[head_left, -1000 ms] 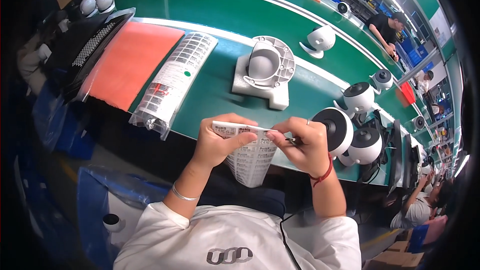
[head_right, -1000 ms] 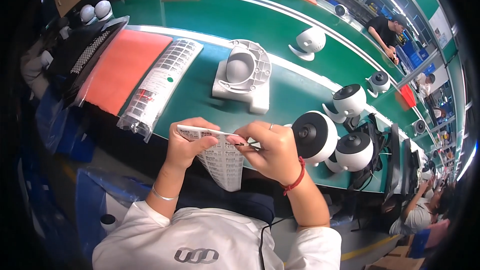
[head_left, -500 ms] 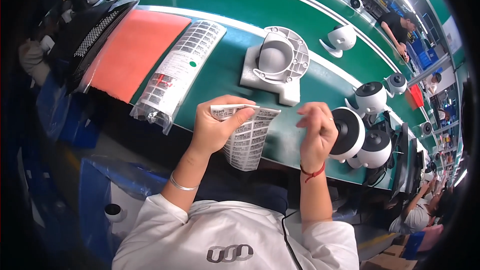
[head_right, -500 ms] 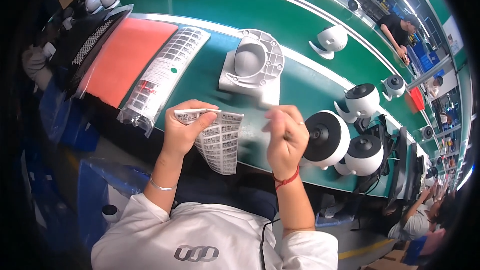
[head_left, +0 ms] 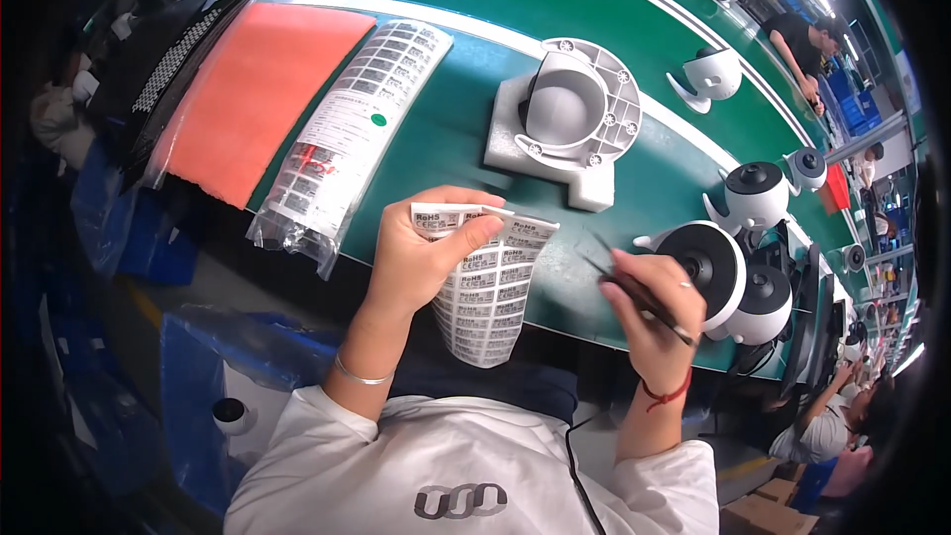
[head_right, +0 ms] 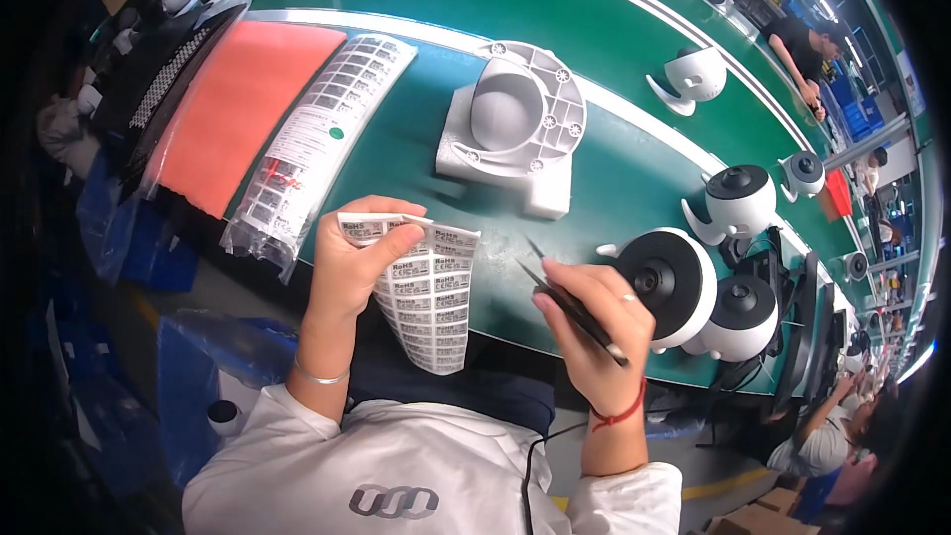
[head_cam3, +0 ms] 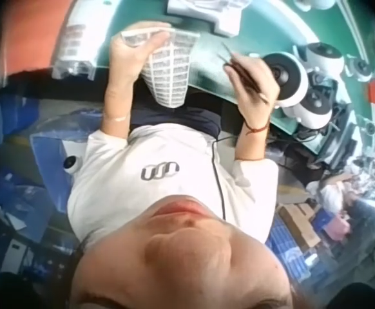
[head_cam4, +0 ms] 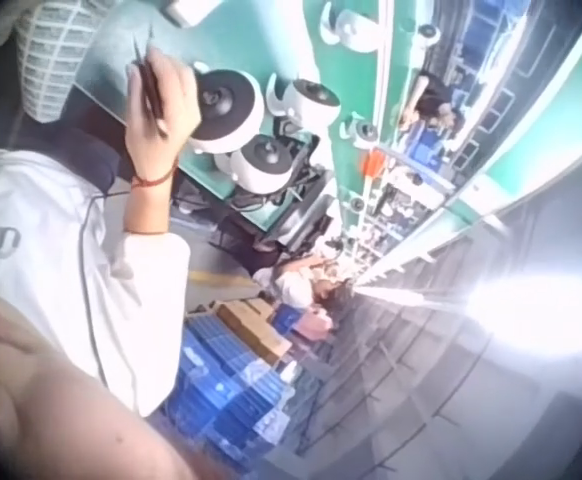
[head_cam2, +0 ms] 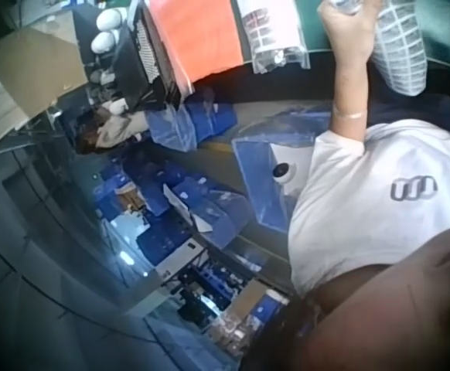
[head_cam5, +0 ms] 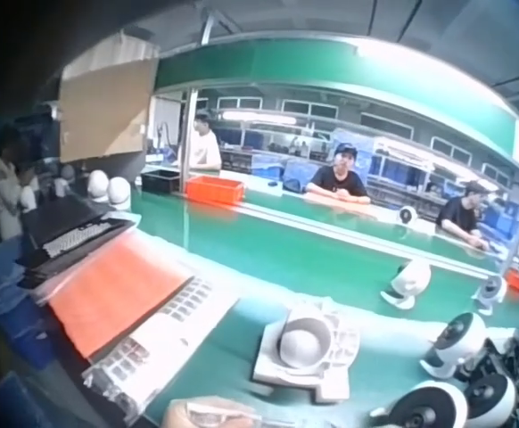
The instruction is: Applying small adhesive labels to the base of security cameras on an assembly line.
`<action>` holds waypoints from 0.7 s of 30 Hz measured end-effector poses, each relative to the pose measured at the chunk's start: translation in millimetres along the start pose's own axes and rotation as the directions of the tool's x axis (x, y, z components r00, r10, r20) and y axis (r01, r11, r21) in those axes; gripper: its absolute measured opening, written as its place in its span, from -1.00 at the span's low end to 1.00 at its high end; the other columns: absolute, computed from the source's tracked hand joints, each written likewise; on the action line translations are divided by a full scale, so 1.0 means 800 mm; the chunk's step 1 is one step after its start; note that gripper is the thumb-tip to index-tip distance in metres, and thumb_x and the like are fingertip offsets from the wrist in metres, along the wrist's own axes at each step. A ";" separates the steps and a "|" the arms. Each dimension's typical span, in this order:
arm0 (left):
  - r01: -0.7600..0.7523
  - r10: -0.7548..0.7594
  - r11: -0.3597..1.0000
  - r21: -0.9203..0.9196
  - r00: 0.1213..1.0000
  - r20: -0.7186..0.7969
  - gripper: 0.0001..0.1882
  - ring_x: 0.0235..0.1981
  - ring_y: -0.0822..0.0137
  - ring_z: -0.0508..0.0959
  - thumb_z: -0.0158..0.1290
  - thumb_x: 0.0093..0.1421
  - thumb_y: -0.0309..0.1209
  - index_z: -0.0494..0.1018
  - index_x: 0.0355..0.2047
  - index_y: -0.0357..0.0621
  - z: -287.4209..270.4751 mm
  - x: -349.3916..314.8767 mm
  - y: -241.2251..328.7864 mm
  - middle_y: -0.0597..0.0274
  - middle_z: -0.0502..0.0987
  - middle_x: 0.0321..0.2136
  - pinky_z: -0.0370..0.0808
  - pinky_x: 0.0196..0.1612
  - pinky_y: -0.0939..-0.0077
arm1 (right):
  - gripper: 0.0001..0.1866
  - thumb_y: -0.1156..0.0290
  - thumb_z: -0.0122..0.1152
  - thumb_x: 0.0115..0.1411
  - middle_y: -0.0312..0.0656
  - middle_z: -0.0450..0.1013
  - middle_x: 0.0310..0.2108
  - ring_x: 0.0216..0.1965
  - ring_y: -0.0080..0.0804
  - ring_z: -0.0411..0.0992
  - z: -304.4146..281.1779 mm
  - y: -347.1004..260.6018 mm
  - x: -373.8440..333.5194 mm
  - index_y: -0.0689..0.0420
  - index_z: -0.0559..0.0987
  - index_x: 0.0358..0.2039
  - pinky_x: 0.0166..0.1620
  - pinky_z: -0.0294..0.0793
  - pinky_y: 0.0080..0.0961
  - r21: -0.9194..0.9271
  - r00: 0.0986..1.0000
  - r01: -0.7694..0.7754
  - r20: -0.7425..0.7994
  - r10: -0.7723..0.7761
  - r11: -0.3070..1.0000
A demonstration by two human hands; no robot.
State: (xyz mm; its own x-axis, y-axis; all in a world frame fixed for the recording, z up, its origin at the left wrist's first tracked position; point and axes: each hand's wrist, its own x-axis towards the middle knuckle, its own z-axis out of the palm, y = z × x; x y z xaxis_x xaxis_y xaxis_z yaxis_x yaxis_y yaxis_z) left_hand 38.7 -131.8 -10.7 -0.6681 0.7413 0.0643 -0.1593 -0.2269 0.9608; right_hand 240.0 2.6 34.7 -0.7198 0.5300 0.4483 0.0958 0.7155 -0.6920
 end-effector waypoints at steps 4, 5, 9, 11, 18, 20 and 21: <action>-0.046 0.051 0.990 0.133 0.998 -0.035 -0.77 -0.38 0.55 0.60 0.30 0.04 -0.59 0.60 -0.25 -0.30 0.015 -0.010 0.022 0.23 0.66 -0.39 0.52 -0.31 0.66 | -0.62 0.46 0.52 -0.15 -0.03 0.56 -0.30 -0.34 -0.29 0.55 -0.021 -0.032 0.017 0.26 0.65 -0.26 -0.22 0.52 -0.53 -0.013 0.969 0.228 -0.092 -0.228 0.974; -0.135 0.142 0.970 0.200 0.990 -0.018 -0.77 -0.38 0.54 0.60 0.30 0.03 -0.59 0.60 -0.26 -0.31 0.017 -0.014 0.025 0.21 0.66 -0.38 0.52 -0.30 0.66 | -0.62 0.46 0.52 -0.15 -0.03 0.56 -0.30 -0.34 -0.29 0.55 -0.022 -0.036 0.023 0.26 0.65 -0.26 -0.22 0.52 -0.53 -0.015 0.971 0.217 -0.096 -0.218 0.976; -0.333 0.333 0.892 0.305 0.941 0.056 -0.77 -0.37 0.44 0.64 0.32 -0.01 -0.61 0.61 -0.30 -0.30 0.022 -0.019 0.036 0.13 0.67 -0.36 0.55 -0.30 0.61 | -0.69 0.51 0.50 -0.14 -0.03 0.60 -0.37 -0.36 -0.19 0.59 -0.025 -0.041 0.037 0.30 0.65 -0.33 -0.27 0.55 -0.48 0.080 0.965 0.261 -0.029 -0.259 0.962; -0.433 0.422 0.835 0.339 0.900 0.110 -0.76 -0.37 0.34 0.67 0.33 -0.04 -0.63 0.61 -0.31 -0.27 0.023 -0.020 0.039 0.11 0.67 -0.37 0.57 -0.32 0.58 | -0.73 0.55 0.48 -0.12 -0.05 0.60 -0.39 -0.37 -0.22 0.60 -0.027 -0.039 0.037 0.32 0.64 -0.35 -0.28 0.55 -0.50 0.144 0.969 0.248 -0.024 -0.247 0.958; -0.498 0.459 0.763 0.413 0.866 0.196 -0.73 -0.37 0.27 0.68 0.32 -0.08 -0.64 0.61 -0.30 -0.23 0.024 -0.022 0.047 0.11 0.66 -0.36 0.58 -0.32 0.58 | -0.79 0.58 0.37 -0.03 0.10 0.59 -0.41 -0.35 -0.22 0.59 -0.039 -0.044 0.032 0.42 0.62 -0.36 -0.21 0.56 -0.47 0.221 0.991 0.106 0.058 -0.122 0.969; -0.530 0.475 0.749 0.398 0.848 0.235 -0.71 -0.35 0.27 0.68 0.30 -0.06 -0.65 0.60 -0.27 -0.23 0.022 -0.019 0.047 0.10 0.67 -0.34 0.58 -0.31 0.56 | -0.81 0.66 0.41 -0.12 -0.05 0.62 -0.42 -0.41 -0.28 0.60 -0.039 -0.046 0.035 0.34 0.65 -0.41 -0.28 0.56 -0.52 0.211 0.998 0.046 0.034 -0.054 0.976; -0.529 0.475 0.750 0.397 0.848 0.234 -0.71 -0.35 0.27 0.68 0.30 -0.06 -0.65 0.60 -0.27 -0.23 0.020 -0.018 0.047 0.10 0.67 -0.34 0.58 -0.31 0.56 | -0.81 0.66 0.41 -0.12 -0.05 0.62 -0.42 -0.41 -0.28 0.60 -0.037 -0.045 0.036 0.34 0.65 -0.41 -0.28 0.56 -0.52 0.210 0.998 0.045 0.035 -0.054 0.977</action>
State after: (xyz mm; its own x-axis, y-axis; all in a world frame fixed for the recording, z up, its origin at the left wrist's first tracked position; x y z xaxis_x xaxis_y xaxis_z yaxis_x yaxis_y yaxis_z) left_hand 54.2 -140.9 29.1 -0.4725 0.6687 0.5741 0.5231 -0.3115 0.7933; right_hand 236.5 5.4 89.4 -0.7478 0.4744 0.4645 -0.0834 0.6269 -0.7746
